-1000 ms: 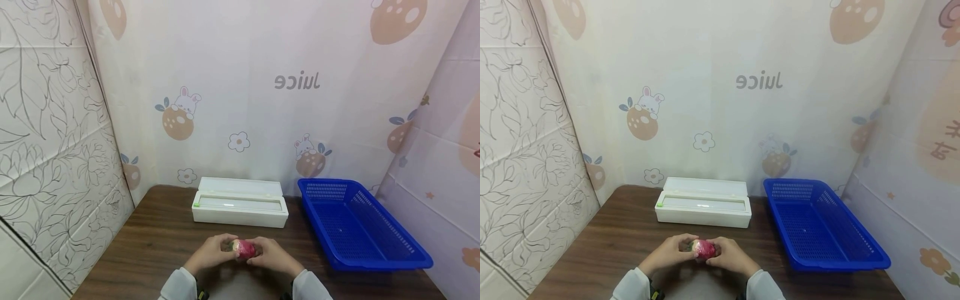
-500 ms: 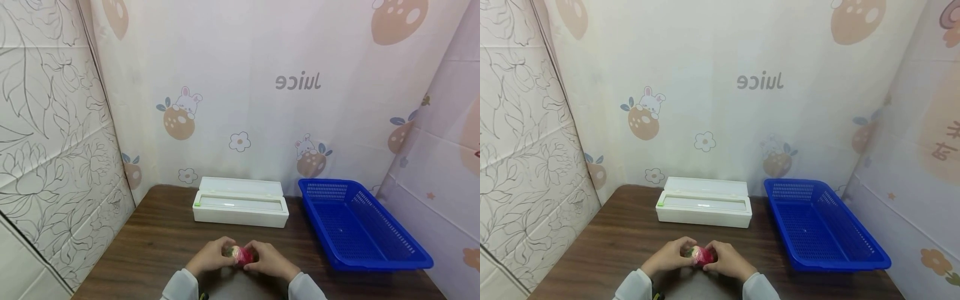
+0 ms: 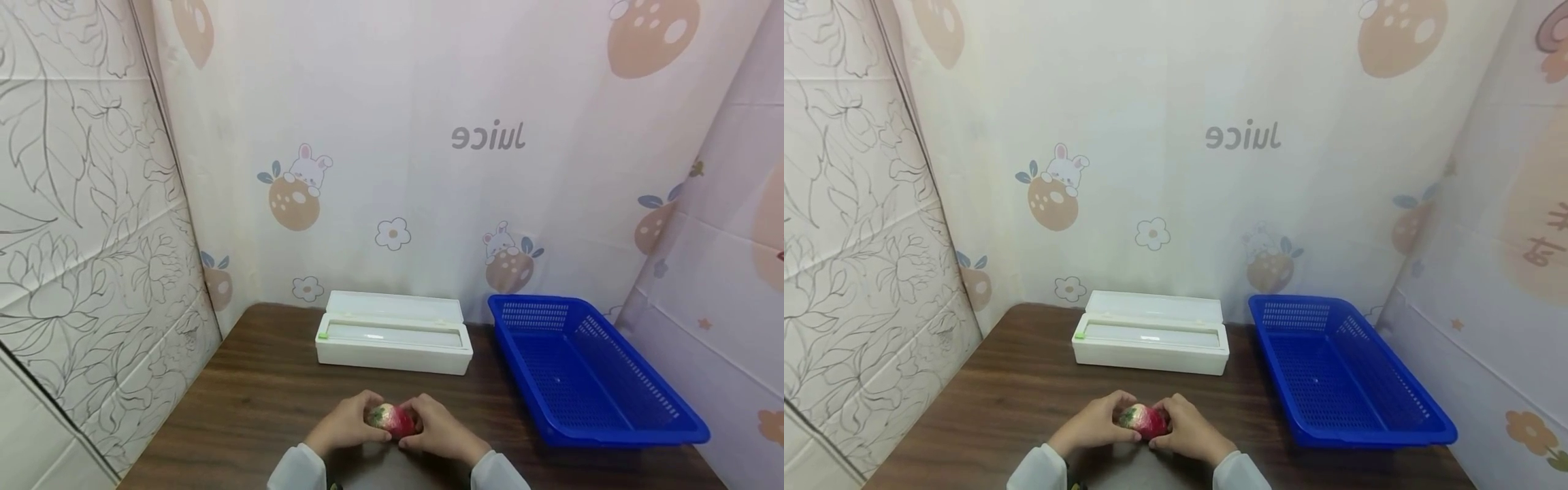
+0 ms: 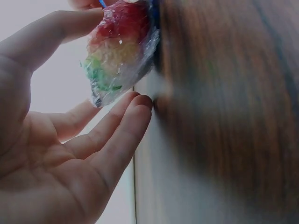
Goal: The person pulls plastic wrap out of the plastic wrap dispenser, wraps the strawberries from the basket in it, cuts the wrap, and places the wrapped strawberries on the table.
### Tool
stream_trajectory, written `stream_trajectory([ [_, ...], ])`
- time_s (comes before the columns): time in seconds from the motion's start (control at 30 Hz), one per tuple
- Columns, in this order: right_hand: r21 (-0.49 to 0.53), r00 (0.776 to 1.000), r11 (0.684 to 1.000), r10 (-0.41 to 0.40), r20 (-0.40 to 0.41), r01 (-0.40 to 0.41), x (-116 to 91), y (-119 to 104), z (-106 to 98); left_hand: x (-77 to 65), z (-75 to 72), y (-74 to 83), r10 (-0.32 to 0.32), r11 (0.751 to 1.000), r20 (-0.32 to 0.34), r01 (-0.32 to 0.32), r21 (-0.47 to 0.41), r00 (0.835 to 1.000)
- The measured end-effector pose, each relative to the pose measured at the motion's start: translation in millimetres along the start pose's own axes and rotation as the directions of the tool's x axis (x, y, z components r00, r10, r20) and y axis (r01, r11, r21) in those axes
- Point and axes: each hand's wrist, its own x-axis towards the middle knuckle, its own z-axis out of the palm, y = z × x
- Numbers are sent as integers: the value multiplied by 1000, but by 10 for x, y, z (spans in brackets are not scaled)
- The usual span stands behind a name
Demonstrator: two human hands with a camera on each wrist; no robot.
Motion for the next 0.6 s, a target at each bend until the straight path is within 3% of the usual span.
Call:
stream_trajectory([
  [0.33, 5, 1000, 1000, -9, 23, 9, 4, -46, -70, 12, -69, 5, 14, 1000, 15, -14, -11, 1000],
  [0.47, -41, 999, 999, -4, -36, 2, -30, -42, -121, -10, -121, 15, 26, 999, -48, -28, -23, 999],
  [0.6, -63, 990, 998, 18, -138, -27, -60, -31, -199, -23, -198, 11, 45, 998, -163, -51, -30, 986],
])
